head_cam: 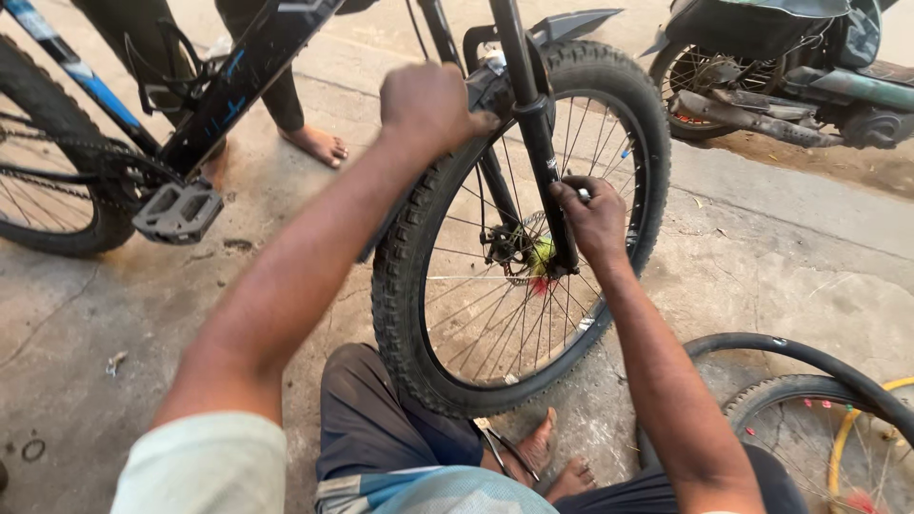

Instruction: The person sits on the ground and uses pliers to work on a black plastic front fender, detaching it from the bicycle fork. They then align the fender over the front wheel, refit it onto the fork, and tighten the mounting by hand, checking its position against the tire.

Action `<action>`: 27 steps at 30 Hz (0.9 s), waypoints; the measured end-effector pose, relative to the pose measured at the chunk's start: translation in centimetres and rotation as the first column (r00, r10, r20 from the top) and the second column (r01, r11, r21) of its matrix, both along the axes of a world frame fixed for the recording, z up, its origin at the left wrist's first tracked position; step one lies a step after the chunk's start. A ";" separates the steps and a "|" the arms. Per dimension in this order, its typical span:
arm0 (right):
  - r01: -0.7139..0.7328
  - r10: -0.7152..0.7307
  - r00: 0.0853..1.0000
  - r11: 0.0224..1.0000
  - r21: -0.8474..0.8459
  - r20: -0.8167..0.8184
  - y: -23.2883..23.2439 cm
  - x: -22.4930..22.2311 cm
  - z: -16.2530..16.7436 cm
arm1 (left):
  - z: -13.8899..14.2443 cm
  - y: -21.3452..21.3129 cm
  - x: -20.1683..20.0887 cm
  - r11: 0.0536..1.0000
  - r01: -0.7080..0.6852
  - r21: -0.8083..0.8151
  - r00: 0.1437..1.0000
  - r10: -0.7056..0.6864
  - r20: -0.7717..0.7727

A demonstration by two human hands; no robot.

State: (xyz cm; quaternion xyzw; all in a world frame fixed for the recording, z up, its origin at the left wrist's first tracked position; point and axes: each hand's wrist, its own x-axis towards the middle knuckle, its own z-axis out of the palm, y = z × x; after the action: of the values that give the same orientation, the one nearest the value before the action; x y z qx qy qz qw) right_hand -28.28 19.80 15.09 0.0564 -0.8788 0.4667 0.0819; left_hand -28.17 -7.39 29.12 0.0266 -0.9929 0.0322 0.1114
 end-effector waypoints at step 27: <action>0.138 0.043 0.887 0.926 0.352 -0.460 1.9 -19.4 11.7 | -8.2 -5.2 4.2 0.971 0.232 0.062 0.821 -0.161 -0.549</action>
State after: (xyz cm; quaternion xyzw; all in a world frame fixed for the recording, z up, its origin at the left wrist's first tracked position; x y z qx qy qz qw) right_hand -47.73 21.67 26.81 0.1578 -0.9081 0.2610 0.2869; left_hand -23.93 -12.58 20.92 -0.0608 -0.9186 -0.0510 0.3870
